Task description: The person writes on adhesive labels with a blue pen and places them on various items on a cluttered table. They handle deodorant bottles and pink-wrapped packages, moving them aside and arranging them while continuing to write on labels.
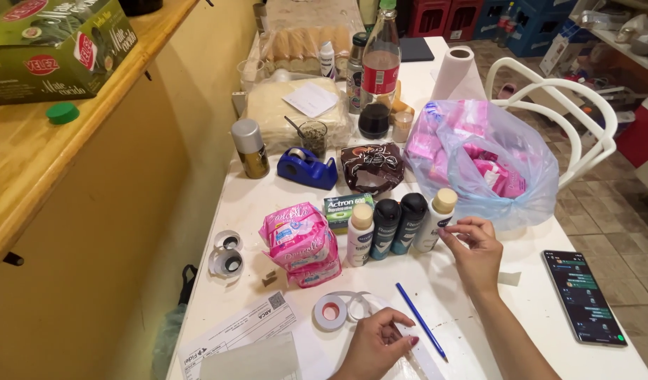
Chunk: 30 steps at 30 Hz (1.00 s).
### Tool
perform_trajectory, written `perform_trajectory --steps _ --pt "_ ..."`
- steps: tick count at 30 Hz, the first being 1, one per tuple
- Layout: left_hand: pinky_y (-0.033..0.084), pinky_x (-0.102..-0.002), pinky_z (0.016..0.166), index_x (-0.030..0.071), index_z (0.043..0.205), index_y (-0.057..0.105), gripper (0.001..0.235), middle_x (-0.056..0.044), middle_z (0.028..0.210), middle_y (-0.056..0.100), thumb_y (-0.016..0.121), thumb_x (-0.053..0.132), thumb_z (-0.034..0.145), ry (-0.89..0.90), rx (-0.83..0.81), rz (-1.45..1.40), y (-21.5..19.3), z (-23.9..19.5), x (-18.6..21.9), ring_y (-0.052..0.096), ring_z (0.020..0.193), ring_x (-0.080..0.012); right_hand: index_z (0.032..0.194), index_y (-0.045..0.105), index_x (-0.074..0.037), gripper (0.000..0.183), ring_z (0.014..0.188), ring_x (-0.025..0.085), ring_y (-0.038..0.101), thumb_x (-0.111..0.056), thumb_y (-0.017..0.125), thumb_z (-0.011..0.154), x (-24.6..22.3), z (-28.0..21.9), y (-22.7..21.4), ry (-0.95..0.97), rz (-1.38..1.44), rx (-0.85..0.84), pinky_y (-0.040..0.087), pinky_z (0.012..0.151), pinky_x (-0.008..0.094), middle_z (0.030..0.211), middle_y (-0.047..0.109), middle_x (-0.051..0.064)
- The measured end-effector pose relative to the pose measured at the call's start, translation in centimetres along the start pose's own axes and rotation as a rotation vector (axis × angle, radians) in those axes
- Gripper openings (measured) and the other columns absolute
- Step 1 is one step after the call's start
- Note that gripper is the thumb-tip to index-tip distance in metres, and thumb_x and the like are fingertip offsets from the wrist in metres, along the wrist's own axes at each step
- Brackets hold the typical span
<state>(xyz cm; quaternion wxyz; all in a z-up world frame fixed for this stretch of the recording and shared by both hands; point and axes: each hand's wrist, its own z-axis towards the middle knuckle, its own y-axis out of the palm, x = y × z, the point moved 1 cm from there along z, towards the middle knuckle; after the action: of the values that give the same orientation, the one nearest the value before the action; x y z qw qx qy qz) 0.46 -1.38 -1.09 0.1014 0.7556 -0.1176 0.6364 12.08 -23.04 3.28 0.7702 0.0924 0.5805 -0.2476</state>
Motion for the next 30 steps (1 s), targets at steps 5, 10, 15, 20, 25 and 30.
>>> perform_trajectory --steps 5,10,15,20,25,30 --pt "0.044 -0.014 0.063 0.016 0.104 0.078 0.019 0.004 0.067 0.064 0.086 0.019 0.087 -0.029 -0.014 0.033 -0.1 -0.1 0.4 0.056 0.063 0.0012 0.091 0.077 -0.007 0.013 0.101 0.013 0.063 -0.005 0.086 0.081 -1.2 -0.4 0.5 -0.064 -0.001 0.027 0.052 0.083 0.024 0.105 0.064 0.006" --pt "0.046 -0.015 0.065 0.016 0.104 0.078 0.02 0.004 0.067 0.066 0.086 0.02 0.086 -0.026 -0.014 0.04 -0.1 -0.1 0.5 0.059 0.065 0.0006 0.092 0.073 -0.005 0.014 0.099 0.015 0.066 -0.001 0.083 0.084 -1.0 -0.4 0.7 -0.156 0.036 0.013 0.057 0.093 0.026 0.105 0.069 0.008" --pt "0.044 -0.014 0.063 0.016 0.103 0.078 0.018 0.004 0.067 0.065 0.086 0.02 0.087 0.004 -0.019 0.04 -0.1 0.0 -0.1 0.057 0.063 0.0012 0.104 0.066 -0.005 0.026 0.098 0.015 0.068 -0.003 0.083 0.083 -0.9 -0.3 0.5 -0.082 0.078 0.003 0.057 0.091 0.026 0.102 0.071 0.008" --pt "0.045 -0.015 0.065 0.018 0.102 0.078 0.018 0.004 0.066 0.065 0.086 0.021 0.086 -0.014 -0.02 0.059 -0.1 -0.1 0.3 0.058 0.064 0.001 0.135 0.057 -0.006 0.064 0.113 0.018 0.064 -0.004 0.083 0.077 -0.5 1.0 0.2 -0.062 0.033 -0.127 0.054 0.095 0.031 0.126 0.065 0.009" --pt "0.047 -0.014 0.065 0.016 0.102 0.078 0.017 0.003 0.066 0.065 0.085 0.019 0.087 0.024 -0.027 0.046 -0.1 -0.1 0.2 0.059 0.064 0.0006 0.154 0.043 -0.004 0.076 0.126 0.017 0.055 -0.001 0.072 0.083 1.8 2.8 0.6 0.018 0.208 -0.41 0.046 0.104 0.034 0.146 0.057 0.007" --pt "0.046 -0.014 0.066 0.019 0.102 0.078 0.018 0.005 0.067 0.062 0.086 0.021 0.086 -0.002 -0.021 0.091 -0.2 0.0 0.3 0.055 0.062 0.0009 0.136 0.06 -0.004 0.051 0.1 0.014 0.06 -0.008 0.074 0.087 2.2 2.6 0.6 0.056 0.212 -0.381 0.05 0.088 0.03 0.116 0.068 0.005"
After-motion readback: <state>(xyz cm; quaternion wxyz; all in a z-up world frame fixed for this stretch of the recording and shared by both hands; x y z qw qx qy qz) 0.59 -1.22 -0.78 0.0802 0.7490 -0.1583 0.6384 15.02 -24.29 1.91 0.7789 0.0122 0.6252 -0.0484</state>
